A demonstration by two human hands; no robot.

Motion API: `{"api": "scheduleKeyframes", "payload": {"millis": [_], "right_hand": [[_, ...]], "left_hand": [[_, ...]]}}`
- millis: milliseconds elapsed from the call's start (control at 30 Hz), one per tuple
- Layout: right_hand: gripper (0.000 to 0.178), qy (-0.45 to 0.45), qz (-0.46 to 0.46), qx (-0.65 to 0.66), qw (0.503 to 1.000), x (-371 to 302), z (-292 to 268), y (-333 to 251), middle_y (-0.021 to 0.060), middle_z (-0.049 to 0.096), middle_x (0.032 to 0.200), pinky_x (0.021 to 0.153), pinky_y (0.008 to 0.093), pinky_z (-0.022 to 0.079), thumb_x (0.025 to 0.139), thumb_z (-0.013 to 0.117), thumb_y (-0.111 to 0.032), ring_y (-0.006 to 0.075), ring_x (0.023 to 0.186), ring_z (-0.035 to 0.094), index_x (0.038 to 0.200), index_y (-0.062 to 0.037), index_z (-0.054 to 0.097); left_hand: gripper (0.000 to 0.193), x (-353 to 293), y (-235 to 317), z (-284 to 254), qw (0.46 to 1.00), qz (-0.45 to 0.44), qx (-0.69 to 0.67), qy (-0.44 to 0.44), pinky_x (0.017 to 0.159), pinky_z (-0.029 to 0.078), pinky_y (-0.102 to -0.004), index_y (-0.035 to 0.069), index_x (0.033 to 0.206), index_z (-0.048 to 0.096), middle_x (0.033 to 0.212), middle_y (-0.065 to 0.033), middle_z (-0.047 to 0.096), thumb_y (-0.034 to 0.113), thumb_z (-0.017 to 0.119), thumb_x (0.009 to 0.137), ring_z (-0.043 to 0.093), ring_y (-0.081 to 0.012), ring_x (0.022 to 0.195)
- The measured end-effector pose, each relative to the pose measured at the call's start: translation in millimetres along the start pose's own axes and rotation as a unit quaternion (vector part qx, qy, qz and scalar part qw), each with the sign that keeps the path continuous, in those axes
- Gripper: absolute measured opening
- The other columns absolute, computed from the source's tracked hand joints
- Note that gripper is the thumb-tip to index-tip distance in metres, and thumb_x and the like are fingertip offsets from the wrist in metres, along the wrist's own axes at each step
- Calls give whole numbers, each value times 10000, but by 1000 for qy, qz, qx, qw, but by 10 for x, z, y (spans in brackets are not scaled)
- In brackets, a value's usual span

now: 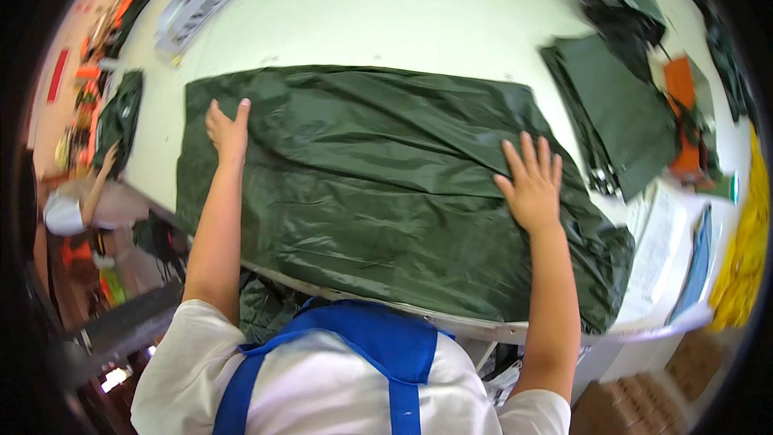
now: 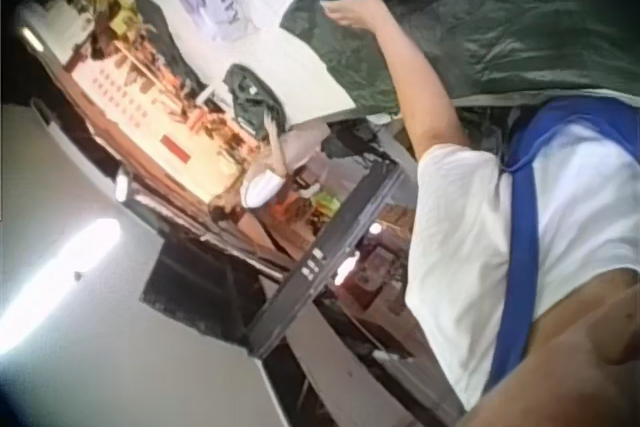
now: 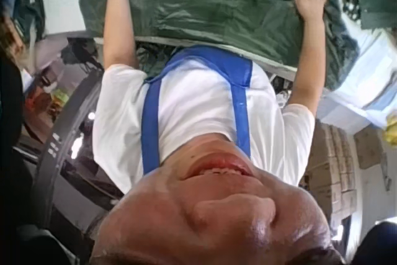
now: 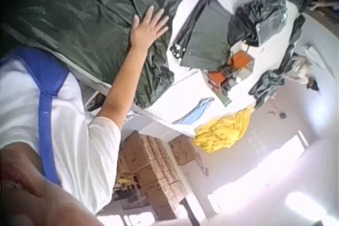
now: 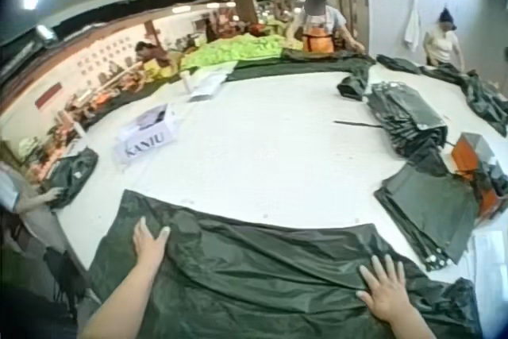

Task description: The person folds a green jacket on a white table, then places a paper label on it. They repeat this process with several other jackets, stacking the labeled items on the table.

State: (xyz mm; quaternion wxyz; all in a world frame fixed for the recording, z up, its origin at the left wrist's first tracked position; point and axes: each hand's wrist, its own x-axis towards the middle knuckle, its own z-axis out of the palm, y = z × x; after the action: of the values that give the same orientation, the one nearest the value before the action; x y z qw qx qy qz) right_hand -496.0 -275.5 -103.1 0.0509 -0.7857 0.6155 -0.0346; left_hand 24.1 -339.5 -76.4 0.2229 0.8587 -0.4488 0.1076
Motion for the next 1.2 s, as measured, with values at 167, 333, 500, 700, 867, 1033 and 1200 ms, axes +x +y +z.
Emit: {"api": "scheduleKeyframes", "payload": {"millis": [167, 333, 500, 700, 867, 1033, 1200], "right_hand": [[506, 4, 44, 58, 997, 204, -301, -388, 139, 373, 1425, 1067, 515, 259, 848, 637, -218, 344, 1328, 309, 1317, -115, 478], [536, 56, 24, 455, 889, 499, -687, -1836, 116, 536, 1170, 841, 332, 464, 828, 674, -169, 206, 995, 548, 1305, -45, 461], [675, 105, -55, 421, 900, 801, -1057, -2756, 149, 509, 1126, 845, 365, 452, 697, 760, -168, 259, 981, 528, 1288, -44, 459], [164, 25, 68, 615, 785, 840, -1154, -2596, -5, 608, 742, 591, 230, 456, 878, 562, -50, 73, 634, 533, 1008, 3, 646], [185, -5, 75, 656, 751, 837, -1336, -2590, -33, 573, 692, 498, 190, 364, 928, 558, -168, 40, 559, 458, 974, -12, 648], [206, -28, 102, 691, 715, 764, -1502, -2509, -37, 579, 696, 502, 176, 353, 937, 564, -205, 33, 565, 474, 964, -18, 648], [181, 1, 131, 742, 658, 761, -1493, -2407, -21, 610, 775, 593, 185, 420, 929, 568, -154, 49, 646, 527, 1005, -7, 642]], "left_hand": [[472, -50, -604, -239, 838, -208, -352, -361, 875, 428, -411, 88, 1202, 539, 1142, -86, 598, 324, 689, 822, 536, -223, 1055], [67, -421, 3, -675, 870, 171, -366, -282, 736, 470, -293, 81, 871, 598, 847, -32, 580, 134, 639, 863, 570, -159, 858], [198, -1068, 381, -1329, 799, 444, -377, -150, 779, 491, -374, 67, 846, 631, 869, -90, 602, 49, 727, 674, 582, -287, 898], [269, -861, 463, -1500, 872, 302, -382, -46, 828, 440, -324, 151, 966, 685, 1146, -94, 544, 109, 743, 707, 513, -264, 1022], [226, -444, 643, -1477, 810, 141, -527, -215, 832, 452, -291, 101, 1026, 645, 1044, -84, 604, 91, 694, 806, 562, -174, 968], [140, -296, 826, -1667, 774, 153, -519, -328, 728, 417, -200, 7, 980, 631, 845, 19, 601, 119, 619, 898, 501, -40, 796], [192, -333, 861, -1607, 707, 87, -578, -398, 716, 393, -178, -30, 992, 639, 844, 48, 585, 141, 613, 907, 474, -31, 778]]}}
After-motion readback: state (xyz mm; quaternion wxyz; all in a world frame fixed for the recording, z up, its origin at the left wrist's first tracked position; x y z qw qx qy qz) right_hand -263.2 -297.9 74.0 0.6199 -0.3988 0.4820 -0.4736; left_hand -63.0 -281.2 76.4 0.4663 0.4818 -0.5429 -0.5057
